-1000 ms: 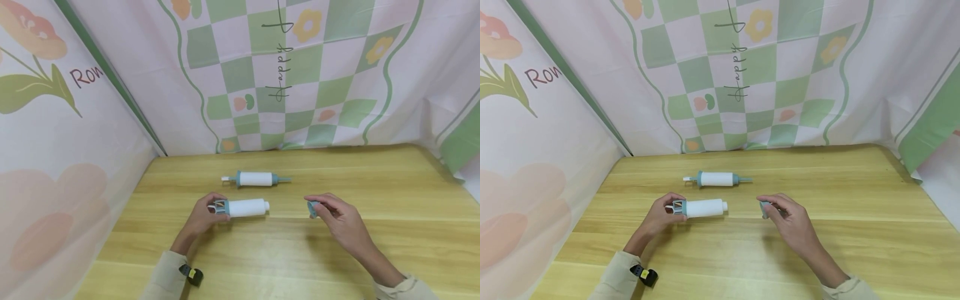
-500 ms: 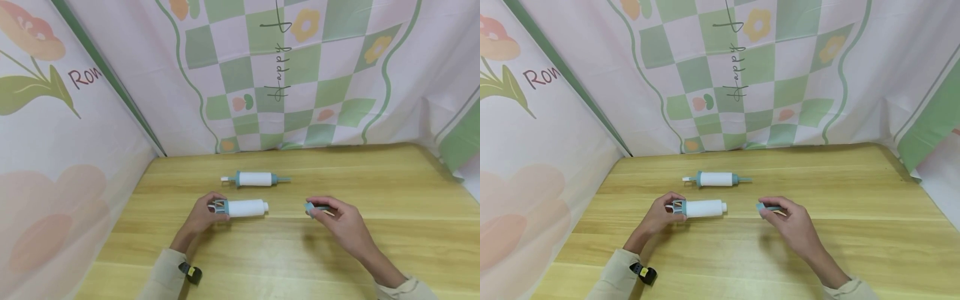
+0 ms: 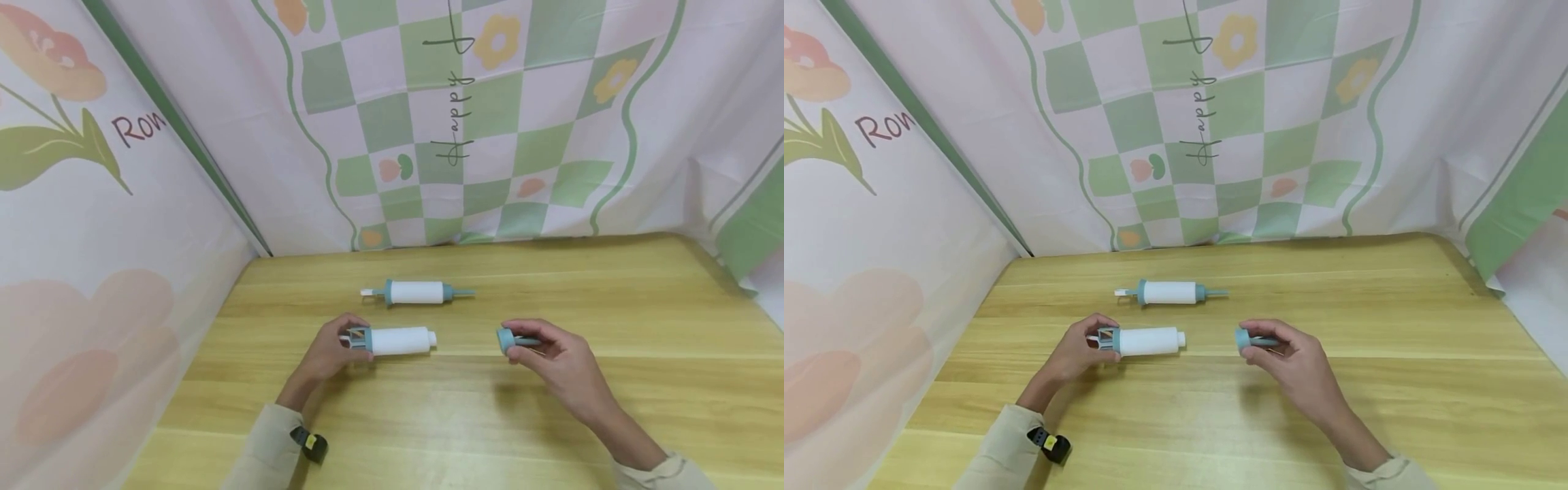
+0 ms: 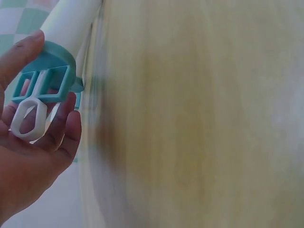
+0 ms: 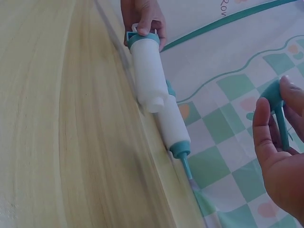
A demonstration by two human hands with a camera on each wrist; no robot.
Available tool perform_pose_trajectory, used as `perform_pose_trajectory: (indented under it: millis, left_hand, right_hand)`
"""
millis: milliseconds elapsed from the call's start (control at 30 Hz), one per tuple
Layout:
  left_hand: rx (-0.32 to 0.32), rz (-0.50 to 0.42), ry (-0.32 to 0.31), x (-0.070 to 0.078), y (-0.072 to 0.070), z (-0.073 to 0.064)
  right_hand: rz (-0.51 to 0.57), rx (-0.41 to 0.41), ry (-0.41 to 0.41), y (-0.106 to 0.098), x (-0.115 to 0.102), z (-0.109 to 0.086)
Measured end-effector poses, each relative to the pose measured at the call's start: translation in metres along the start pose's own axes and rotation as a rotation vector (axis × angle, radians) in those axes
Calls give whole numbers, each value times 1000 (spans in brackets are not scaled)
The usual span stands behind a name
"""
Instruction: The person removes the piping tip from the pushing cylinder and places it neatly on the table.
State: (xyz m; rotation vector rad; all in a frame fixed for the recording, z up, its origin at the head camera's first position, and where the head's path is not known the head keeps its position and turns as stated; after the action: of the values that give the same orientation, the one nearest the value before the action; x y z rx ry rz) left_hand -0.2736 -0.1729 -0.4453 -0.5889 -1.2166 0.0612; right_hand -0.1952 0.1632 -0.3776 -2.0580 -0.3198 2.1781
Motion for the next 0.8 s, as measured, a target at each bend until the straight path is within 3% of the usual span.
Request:
perform_pose_trajectory:
  millis: [333, 800]
  left_hand:
    - [-13, 17, -12, -2, -1, -1]
    - [-28, 43, -10, -6, -1, 1]
  right_hand:
    - [173, -114, -12, 3, 0, 0]
    - [100, -83, -33, 6, -3, -1]
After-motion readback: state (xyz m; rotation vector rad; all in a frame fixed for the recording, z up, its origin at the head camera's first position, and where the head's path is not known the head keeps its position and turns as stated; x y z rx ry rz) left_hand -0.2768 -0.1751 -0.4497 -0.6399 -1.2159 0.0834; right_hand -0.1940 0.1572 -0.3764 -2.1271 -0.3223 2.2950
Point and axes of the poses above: each hand's wrist, its own z-axis towards the middle knuckle, its own y-axis out of the palm, x = y × z, the point moved 10 cm from there along z, towards the middle knuckle, and after that the axes turned 15 degrees about y, right-handed, at the moved point
